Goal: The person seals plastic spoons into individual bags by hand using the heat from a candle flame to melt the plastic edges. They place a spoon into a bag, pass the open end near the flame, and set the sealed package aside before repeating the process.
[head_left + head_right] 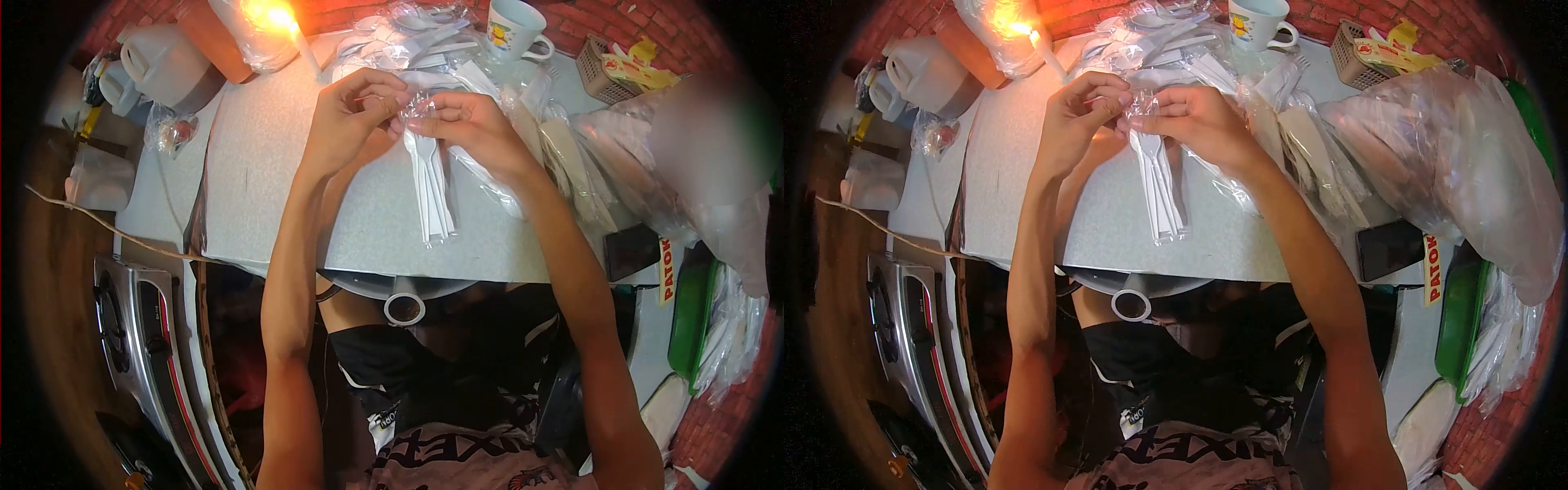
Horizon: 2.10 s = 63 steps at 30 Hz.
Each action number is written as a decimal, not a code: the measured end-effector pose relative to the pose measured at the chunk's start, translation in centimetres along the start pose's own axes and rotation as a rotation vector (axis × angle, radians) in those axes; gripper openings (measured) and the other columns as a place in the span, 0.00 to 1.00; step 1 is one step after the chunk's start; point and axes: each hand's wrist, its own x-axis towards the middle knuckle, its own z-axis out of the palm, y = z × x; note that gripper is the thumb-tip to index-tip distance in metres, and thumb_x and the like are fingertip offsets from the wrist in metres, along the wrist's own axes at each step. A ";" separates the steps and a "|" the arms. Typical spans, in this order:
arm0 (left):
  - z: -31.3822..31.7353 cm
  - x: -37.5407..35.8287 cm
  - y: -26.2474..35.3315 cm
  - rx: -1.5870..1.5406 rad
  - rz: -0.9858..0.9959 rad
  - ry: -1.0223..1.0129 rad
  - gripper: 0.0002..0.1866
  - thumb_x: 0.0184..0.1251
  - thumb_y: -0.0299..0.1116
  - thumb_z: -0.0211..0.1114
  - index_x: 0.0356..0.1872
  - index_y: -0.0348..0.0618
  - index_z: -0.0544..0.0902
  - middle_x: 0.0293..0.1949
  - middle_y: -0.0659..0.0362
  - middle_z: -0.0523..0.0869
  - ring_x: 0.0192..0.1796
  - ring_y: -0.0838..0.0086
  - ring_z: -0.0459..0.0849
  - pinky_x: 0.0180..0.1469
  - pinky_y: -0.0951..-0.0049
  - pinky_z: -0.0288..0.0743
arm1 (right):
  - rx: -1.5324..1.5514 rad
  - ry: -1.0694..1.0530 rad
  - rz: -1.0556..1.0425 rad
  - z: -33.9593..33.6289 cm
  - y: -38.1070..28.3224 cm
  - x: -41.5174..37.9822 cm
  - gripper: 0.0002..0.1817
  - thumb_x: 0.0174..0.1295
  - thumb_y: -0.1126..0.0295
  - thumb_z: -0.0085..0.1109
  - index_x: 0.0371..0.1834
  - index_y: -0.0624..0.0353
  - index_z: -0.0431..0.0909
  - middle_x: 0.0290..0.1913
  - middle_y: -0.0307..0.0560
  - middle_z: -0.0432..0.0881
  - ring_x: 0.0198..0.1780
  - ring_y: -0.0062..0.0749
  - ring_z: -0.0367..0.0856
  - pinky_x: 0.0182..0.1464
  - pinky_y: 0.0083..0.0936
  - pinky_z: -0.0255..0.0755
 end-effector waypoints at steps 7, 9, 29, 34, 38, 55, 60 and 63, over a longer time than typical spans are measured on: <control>-0.5 0.2 0.0 -0.066 0.022 0.159 0.08 0.70 0.23 0.70 0.48 0.33 0.85 0.35 0.60 0.88 0.34 0.79 0.84 0.37 0.77 0.79 | 0.107 0.020 -0.009 -0.4 0.6 0.1 0.09 0.66 0.68 0.71 0.44 0.61 0.86 0.36 0.37 0.87 0.35 0.16 0.83 0.38 0.16 0.75; -0.4 0.2 0.1 -0.132 -0.010 0.180 0.09 0.70 0.24 0.70 0.48 0.34 0.86 0.35 0.60 0.88 0.34 0.80 0.83 0.36 0.78 0.78 | 0.059 0.048 -0.004 -0.1 0.7 0.2 0.07 0.66 0.68 0.71 0.41 0.60 0.86 0.34 0.35 0.86 0.34 0.15 0.82 0.36 0.15 0.73; -0.6 -0.2 0.0 -0.135 -0.191 0.116 0.19 0.79 0.45 0.63 0.54 0.39 0.85 0.39 0.62 0.87 0.37 0.79 0.82 0.39 0.75 0.77 | 0.200 0.064 0.059 1.4 -0.7 -0.5 0.12 0.67 0.67 0.69 0.48 0.62 0.86 0.39 0.39 0.87 0.39 0.20 0.85 0.40 0.18 0.76; 3.7 -0.9 1.4 -0.407 -0.401 0.004 0.24 0.79 0.45 0.64 0.66 0.42 0.75 0.38 0.59 0.87 0.38 0.73 0.87 0.41 0.71 0.81 | 0.414 0.237 -0.095 -0.1 -1.0 -0.4 0.10 0.69 0.69 0.68 0.47 0.64 0.85 0.40 0.45 0.88 0.38 0.22 0.86 0.42 0.17 0.77; 4.1 -0.7 0.1 -0.328 -0.364 -0.034 0.20 0.79 0.41 0.65 0.62 0.40 0.76 0.36 0.58 0.87 0.35 0.75 0.87 0.35 0.76 0.81 | 0.236 0.287 -0.096 -0.4 -1.0 -0.4 0.13 0.71 0.68 0.67 0.49 0.66 0.84 0.45 0.47 0.89 0.39 0.21 0.86 0.43 0.17 0.77; -4.3 0.0 2.1 -0.107 -0.097 0.580 0.18 0.79 0.46 0.61 0.54 0.40 0.82 0.32 0.57 0.87 0.17 0.76 0.80 0.18 0.78 0.71 | -0.647 0.191 -0.231 2.3 0.6 -0.4 0.12 0.69 0.61 0.66 0.42 0.59 0.88 0.41 0.46 0.88 0.39 0.34 0.87 0.45 0.30 0.79; -4.6 0.2 2.1 -0.139 -0.085 0.579 0.21 0.80 0.50 0.59 0.52 0.41 0.82 0.35 0.59 0.87 0.19 0.80 0.78 0.20 0.80 0.68 | -0.680 0.190 -0.238 2.2 0.9 -0.3 0.11 0.69 0.62 0.67 0.41 0.59 0.88 0.40 0.46 0.88 0.38 0.35 0.87 0.45 0.31 0.79; -4.8 0.4 2.2 -0.132 -0.087 0.557 0.21 0.80 0.52 0.58 0.49 0.41 0.83 0.35 0.60 0.86 0.19 0.82 0.77 0.21 0.81 0.67 | -0.706 0.188 -0.256 2.2 1.0 -0.2 0.11 0.69 0.62 0.67 0.41 0.59 0.88 0.40 0.46 0.87 0.38 0.36 0.87 0.45 0.31 0.79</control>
